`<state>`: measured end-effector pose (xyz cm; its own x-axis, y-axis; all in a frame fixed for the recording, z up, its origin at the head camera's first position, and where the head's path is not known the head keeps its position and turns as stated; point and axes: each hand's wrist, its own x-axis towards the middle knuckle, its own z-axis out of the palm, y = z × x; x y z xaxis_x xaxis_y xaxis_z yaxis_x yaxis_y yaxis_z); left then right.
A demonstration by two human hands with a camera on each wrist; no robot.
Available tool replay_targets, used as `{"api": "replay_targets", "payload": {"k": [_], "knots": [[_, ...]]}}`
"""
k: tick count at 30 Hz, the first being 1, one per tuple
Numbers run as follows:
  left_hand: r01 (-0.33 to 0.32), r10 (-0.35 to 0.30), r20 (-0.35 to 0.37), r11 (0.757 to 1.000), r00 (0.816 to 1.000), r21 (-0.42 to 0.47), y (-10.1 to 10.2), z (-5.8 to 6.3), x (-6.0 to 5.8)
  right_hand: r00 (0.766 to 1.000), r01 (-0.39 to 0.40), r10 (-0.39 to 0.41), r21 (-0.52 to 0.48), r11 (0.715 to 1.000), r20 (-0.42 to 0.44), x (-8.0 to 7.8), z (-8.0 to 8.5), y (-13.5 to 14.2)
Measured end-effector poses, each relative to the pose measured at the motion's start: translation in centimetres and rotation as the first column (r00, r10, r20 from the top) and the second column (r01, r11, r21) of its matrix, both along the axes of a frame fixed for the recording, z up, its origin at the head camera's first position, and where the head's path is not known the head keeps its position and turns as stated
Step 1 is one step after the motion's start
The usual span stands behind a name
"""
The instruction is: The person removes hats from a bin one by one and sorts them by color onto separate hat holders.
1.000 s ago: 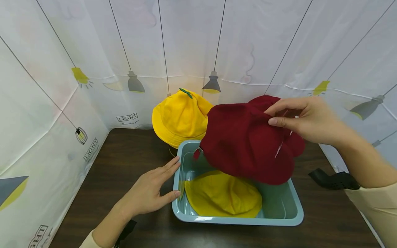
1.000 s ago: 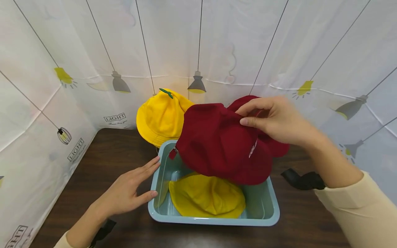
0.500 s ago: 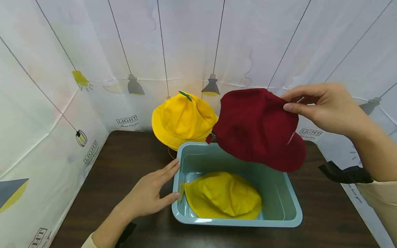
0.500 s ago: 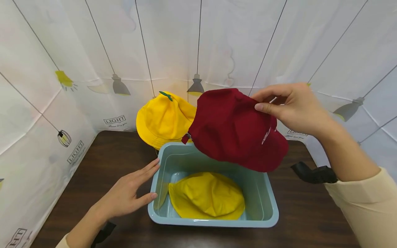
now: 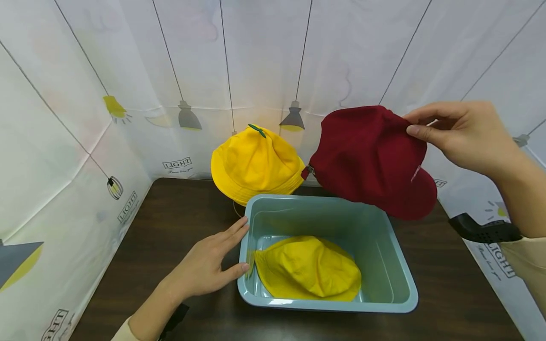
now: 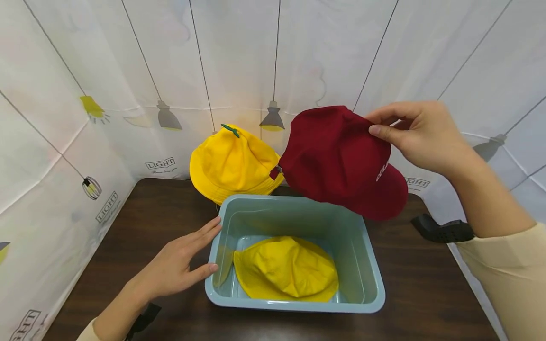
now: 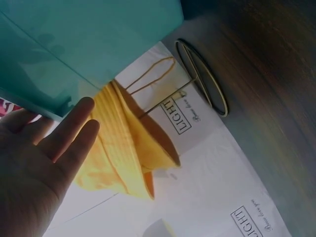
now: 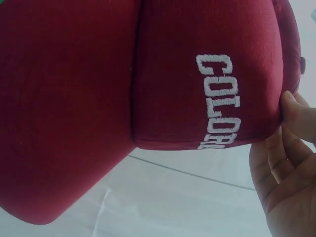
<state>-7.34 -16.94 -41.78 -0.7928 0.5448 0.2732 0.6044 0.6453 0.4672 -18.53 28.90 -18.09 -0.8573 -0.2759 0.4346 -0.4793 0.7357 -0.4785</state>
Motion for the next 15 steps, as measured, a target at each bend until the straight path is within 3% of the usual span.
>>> {"api": "replay_targets", "payload": {"k": [15], "knots": [[0.002,-0.002,-0.006,1.000,1.000,0.009,-0.1,0.0,-0.1,0.991,0.125,-0.127,0.044,0.991,0.030,-3.2,-0.3,1.8]]}}
